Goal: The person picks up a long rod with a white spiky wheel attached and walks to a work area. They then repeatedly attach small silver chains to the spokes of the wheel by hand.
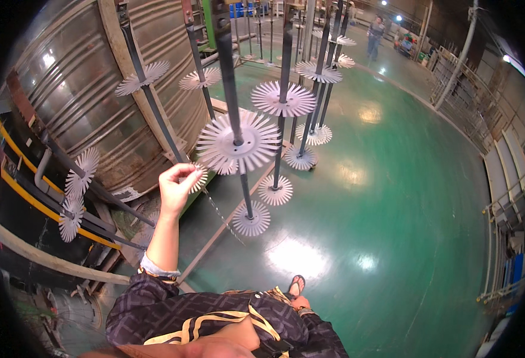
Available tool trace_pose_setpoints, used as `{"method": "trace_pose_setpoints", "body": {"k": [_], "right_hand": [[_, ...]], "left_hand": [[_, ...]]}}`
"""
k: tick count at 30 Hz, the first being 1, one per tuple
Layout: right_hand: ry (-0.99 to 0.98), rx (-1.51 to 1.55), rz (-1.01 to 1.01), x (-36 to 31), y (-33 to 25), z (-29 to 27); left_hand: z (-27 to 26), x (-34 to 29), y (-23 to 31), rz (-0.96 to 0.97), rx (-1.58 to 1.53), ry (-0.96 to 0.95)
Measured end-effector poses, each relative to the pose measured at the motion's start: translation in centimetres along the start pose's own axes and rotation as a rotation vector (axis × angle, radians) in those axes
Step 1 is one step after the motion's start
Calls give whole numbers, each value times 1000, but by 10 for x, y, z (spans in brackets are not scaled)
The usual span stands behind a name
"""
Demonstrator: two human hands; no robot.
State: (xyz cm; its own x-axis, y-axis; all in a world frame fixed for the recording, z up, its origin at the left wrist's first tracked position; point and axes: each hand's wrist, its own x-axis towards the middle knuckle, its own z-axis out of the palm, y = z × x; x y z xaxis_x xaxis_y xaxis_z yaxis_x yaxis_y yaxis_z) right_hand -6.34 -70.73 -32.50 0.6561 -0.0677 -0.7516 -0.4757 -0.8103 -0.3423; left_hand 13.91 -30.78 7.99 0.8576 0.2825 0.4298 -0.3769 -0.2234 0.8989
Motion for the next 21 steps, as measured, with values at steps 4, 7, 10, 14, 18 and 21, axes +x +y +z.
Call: {"method": "trace_pose_setpoints", "body": {"k": [4,7,10,14,18,21], "right_hand": [[-9,43,7,30,38,-58],[-21,123,-24,47,81,-112],[32,151,-22,56,112,-167],[86,229,34,77,166,-200],[25,454,90,57,148,-243],[9,428,1,91,161,-245]], "left_hand": [[55,-33,-3,-10,-25,58],[113,-45,2,-36,-112,140],[151,-53,1,-109,-102,178],[202,-40,-5,-103,-77,156],[239,-20,-23,-159,-87,191],[261,2,-38,-143,-40,223]]}}
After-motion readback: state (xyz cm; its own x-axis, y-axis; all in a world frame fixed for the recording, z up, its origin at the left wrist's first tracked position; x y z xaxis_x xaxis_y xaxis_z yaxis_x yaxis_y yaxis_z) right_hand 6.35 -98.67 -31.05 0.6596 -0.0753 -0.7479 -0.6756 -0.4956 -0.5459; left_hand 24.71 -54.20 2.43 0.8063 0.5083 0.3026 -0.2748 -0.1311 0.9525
